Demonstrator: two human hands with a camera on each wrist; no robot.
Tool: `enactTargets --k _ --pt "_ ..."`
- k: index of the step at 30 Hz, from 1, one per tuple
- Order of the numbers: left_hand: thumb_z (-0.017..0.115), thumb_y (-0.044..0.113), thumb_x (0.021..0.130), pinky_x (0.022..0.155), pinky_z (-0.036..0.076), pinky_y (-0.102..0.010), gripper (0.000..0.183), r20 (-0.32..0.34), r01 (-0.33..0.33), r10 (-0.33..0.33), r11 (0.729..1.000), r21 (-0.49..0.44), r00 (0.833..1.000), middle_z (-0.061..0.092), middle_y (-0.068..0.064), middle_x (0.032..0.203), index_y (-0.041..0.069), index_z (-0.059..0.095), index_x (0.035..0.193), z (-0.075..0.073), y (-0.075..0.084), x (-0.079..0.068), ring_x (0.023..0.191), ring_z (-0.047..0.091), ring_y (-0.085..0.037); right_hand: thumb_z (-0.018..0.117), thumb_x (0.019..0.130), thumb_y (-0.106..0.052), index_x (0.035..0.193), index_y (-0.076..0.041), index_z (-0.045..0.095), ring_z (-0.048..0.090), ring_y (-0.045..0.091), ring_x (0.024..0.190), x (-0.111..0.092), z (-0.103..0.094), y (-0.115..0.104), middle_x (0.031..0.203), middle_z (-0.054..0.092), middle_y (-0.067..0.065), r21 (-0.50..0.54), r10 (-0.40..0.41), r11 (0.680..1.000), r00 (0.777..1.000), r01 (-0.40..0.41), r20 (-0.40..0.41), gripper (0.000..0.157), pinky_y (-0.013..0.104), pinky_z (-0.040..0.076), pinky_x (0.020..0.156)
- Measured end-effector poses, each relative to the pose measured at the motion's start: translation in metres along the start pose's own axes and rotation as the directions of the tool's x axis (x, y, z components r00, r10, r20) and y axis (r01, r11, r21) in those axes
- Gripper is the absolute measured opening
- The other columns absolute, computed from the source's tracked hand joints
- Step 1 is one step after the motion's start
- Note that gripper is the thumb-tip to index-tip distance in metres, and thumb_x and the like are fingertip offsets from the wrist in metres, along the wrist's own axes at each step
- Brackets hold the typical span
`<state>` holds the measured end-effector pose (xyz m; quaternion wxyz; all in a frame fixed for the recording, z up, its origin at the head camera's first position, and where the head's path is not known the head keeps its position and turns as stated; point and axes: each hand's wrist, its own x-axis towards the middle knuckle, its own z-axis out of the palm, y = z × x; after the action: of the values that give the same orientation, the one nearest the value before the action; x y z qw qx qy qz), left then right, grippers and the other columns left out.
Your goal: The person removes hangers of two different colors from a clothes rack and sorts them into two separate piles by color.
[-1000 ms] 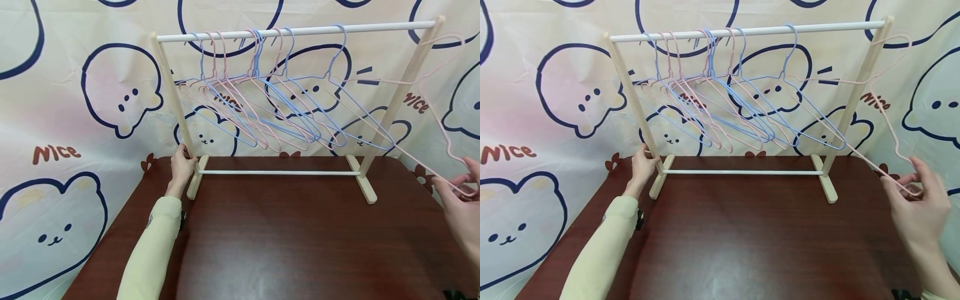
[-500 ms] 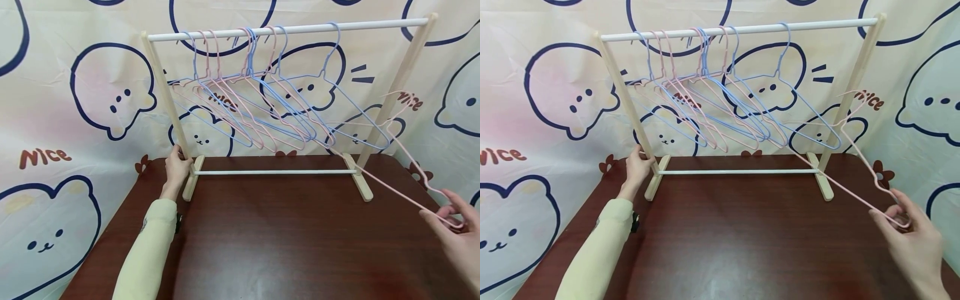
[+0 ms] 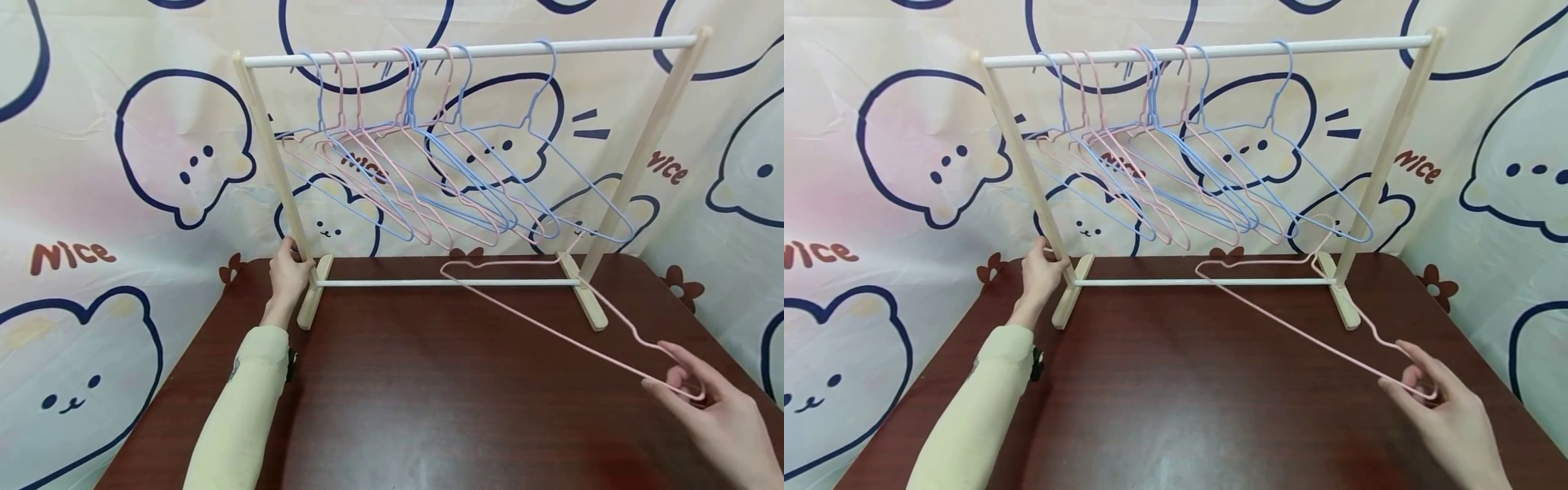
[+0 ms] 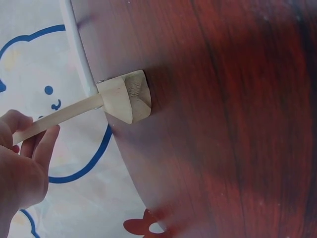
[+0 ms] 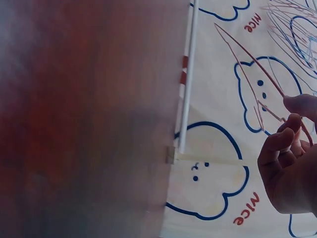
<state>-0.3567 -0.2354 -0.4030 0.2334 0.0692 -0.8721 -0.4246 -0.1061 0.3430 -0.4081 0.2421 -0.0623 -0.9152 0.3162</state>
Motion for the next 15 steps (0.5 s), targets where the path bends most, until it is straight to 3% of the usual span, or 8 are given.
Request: enactTargets --k 4,8,15 --pt "0.064 0.007 0.089 0.081 0.056 -0.053 0.025 0.003 0.006 -0.006 1.0 -0.001 1.0 0.067 -0.021 0.104 0.005 0.051 0.111 0.001 -0.001 -0.001 0.095 0.066 -0.04 0.078 0.086 -0.024 0.13 -0.01 0.059 0.04 0.001 0.065 -0.006 0.006 0.002 0.077 0.048 -0.014 0.032 -0.01 0.999 0.997 0.007 0.075 0.049 0.021 0.028 0.055" --pt "0.064 0.008 0.089 0.08 0.056 -0.052 0.025 0.009 0.014 -0.014 1.0 0.001 1.0 0.067 -0.02 0.103 0.006 0.051 0.11 0.001 -0.001 -0.001 0.094 0.066 -0.04 0.076 0.088 -0.031 0.131 -0.012 0.057 0.043 0.004 0.065 -0.008 0.01 0.004 0.078 0.049 -0.011 0.012 0.029 0.999 0.985 -0.032 0.171 0.051 0.022 0.03 0.053" --pt "0.064 0.008 0.088 0.08 0.056 -0.052 0.025 -0.007 -0.001 0.001 1.0 0.005 1.0 0.067 -0.02 0.101 0.005 0.051 0.109 0.001 -0.002 0.001 0.093 0.066 -0.039 0.076 0.088 -0.03 0.129 -0.01 0.057 0.044 0.003 0.067 -0.005 0.012 0.009 0.079 0.053 -0.008 -0.036 -0.005 0.999 0.963 0.016 0.269 0.051 0.021 0.031 0.055"
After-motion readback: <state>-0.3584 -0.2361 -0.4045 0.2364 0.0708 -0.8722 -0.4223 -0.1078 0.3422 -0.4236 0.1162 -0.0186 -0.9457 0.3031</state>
